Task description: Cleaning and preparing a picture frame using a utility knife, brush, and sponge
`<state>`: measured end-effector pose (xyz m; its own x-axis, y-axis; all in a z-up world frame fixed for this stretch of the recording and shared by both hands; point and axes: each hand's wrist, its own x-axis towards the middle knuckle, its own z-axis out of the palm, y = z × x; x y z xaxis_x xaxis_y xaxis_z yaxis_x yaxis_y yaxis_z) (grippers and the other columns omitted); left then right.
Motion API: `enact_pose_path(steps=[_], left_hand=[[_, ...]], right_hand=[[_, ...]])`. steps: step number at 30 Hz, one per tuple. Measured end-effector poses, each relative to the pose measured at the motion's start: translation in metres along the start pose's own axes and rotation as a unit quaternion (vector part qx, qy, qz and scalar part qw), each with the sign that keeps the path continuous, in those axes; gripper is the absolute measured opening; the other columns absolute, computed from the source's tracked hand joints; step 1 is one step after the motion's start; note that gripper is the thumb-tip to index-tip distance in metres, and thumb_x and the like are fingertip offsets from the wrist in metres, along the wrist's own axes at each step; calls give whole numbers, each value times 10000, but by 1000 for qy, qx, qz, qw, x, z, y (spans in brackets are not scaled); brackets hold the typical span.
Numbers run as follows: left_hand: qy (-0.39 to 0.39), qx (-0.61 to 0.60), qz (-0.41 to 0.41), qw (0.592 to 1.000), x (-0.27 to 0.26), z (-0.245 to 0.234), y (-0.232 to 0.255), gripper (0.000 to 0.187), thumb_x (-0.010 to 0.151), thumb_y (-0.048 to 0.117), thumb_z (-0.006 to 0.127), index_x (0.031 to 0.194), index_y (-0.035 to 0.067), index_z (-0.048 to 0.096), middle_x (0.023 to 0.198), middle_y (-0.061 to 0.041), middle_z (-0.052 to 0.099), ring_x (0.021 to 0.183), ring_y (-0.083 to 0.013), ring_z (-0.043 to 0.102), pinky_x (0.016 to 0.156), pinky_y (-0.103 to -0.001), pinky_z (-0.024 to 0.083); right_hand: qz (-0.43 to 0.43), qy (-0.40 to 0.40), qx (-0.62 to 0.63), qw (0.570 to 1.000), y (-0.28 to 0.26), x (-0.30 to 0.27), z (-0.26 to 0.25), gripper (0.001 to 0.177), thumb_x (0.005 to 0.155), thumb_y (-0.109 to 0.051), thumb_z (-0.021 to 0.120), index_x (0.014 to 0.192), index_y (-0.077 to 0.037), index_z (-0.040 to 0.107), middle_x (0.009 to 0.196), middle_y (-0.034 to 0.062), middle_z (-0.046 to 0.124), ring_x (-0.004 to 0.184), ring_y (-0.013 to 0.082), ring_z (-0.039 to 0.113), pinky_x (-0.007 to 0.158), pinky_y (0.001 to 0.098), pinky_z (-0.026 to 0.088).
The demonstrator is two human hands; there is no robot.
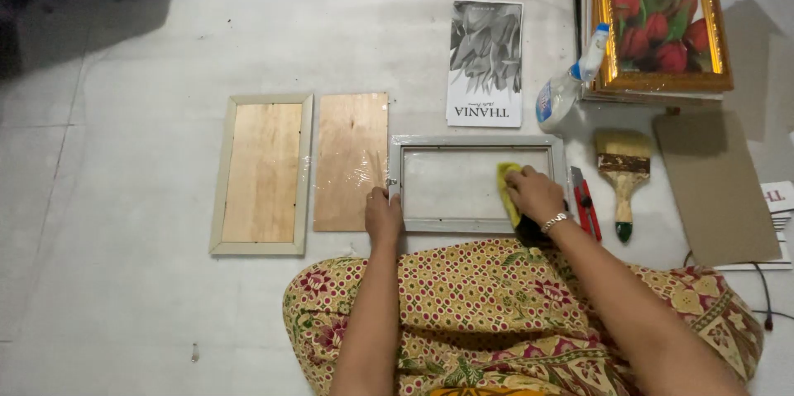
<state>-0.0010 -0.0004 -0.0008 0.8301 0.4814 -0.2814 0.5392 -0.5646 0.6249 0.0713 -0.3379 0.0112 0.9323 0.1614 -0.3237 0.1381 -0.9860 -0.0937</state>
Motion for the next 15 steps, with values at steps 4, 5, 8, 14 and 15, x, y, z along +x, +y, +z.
enact_pose_path(steps=[4, 5, 8, 14, 15], left_hand=[[16, -3, 17, 1000, 3, 6, -7, 260, 933, 315, 663, 1067, 108, 581, 1050, -162, 635, 1023, -441, 680, 891, -534, 553], [16, -4, 16, 1000, 1, 4, -7, 258, 940, 325, 655, 1063, 111, 580, 1041, -160, 635, 1019, -437, 682, 889, -533, 554], [23, -9, 20, 999, 2, 5, -7, 250, 943, 330, 651, 1051, 117, 576, 1030, -156, 633, 1016, -432, 683, 889, -530, 556], [22, -14, 22, 999, 4, 6, -9, 246, 948, 321, 658, 1048, 111, 578, 1010, -137, 629, 1012, -407, 688, 873, -500, 562], [13, -10, 9, 1000, 4, 5, -8, 252, 952, 338, 656, 1054, 120, 581, 1006, -110, 628, 1011, -374, 695, 868, -474, 566]], right_hand=[[-52, -15, 63, 997, -79, 15, -1, 300, 959, -360, 593, 1246, -347, 682, 1243, 65, 593, 1154, 379, 662, 890, 553, 602], [-88, -6, 65, 994, -99, 20, 4, 282, 952, -349, 619, 1227, -334, 676, 1275, 58, 560, 1186, 374, 631, 885, 550, 605], [-164, 7, 65, 984, -154, 28, 8, 214, 948, -318, 622, 1154, -300, 676, 1252, 52, 535, 1181, 367, 617, 855, 532, 617], [-238, -10, 28, 971, -170, 39, 19, 174, 939, -317, 598, 1086, -324, 691, 1170, 25, 563, 1113, 348, 645, 833, 519, 625], [-251, -26, 12, 968, -159, 47, 23, 133, 932, -324, 621, 1027, -327, 714, 1175, 9, 582, 1120, 341, 641, 842, 517, 624]])
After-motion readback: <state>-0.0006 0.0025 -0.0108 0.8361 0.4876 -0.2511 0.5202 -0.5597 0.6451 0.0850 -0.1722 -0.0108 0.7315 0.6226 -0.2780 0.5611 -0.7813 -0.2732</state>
